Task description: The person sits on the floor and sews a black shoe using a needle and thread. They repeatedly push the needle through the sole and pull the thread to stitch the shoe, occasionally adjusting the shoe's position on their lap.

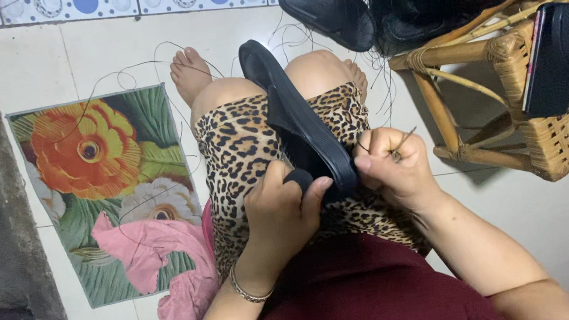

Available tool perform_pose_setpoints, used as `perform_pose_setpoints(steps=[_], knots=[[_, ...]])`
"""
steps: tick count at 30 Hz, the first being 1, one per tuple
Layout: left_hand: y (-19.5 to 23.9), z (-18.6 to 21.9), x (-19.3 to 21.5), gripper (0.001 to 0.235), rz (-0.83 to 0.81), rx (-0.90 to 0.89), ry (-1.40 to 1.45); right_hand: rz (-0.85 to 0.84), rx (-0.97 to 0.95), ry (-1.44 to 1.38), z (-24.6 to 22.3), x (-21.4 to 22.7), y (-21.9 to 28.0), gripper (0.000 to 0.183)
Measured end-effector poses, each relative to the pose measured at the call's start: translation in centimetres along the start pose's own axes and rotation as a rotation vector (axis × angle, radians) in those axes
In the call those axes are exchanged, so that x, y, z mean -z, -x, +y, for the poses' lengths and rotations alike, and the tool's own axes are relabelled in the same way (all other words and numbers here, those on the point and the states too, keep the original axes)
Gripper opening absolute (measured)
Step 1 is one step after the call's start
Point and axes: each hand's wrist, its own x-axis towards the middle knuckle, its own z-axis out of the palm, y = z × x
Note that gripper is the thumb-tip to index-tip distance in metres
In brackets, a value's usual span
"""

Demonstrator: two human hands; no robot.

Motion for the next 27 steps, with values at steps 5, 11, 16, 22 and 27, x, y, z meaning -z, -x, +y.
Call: perform_pose_setpoints(steps=[5, 11, 16, 22, 27], knots=[[-0.6, 0.3, -0.9, 0.06, 0.013, 0.011, -0.097, 0.088, 0.029, 0.077, 0.6, 0.2, -0.2, 0.044], [-1.5, -1.4, -1.1, 0.044, -0.016, 0.0, 0.005, -0.036, 0.023, 0.388, -0.1, 4.5, -0.8, 0.041], [-3.1, 1.6, 2.3, 0.024, 0.031, 0.002, 0.513, -0.187, -0.048, 0.62, -7.8, -0.2, -0.2, 0.024], [0.9, -7.4, 4.7, 0.022, -0.224, 0.419, 1.339, -0.324, -0.04, 0.676, -11.8, 0.9, -2.2, 0.062], [5.6, -20.9, 10.2, 0.035, 0.381, 1.067, 0.953, -0.638, 0.063, 1.208, -12.7, 3.9, -1.6, 0.053]])
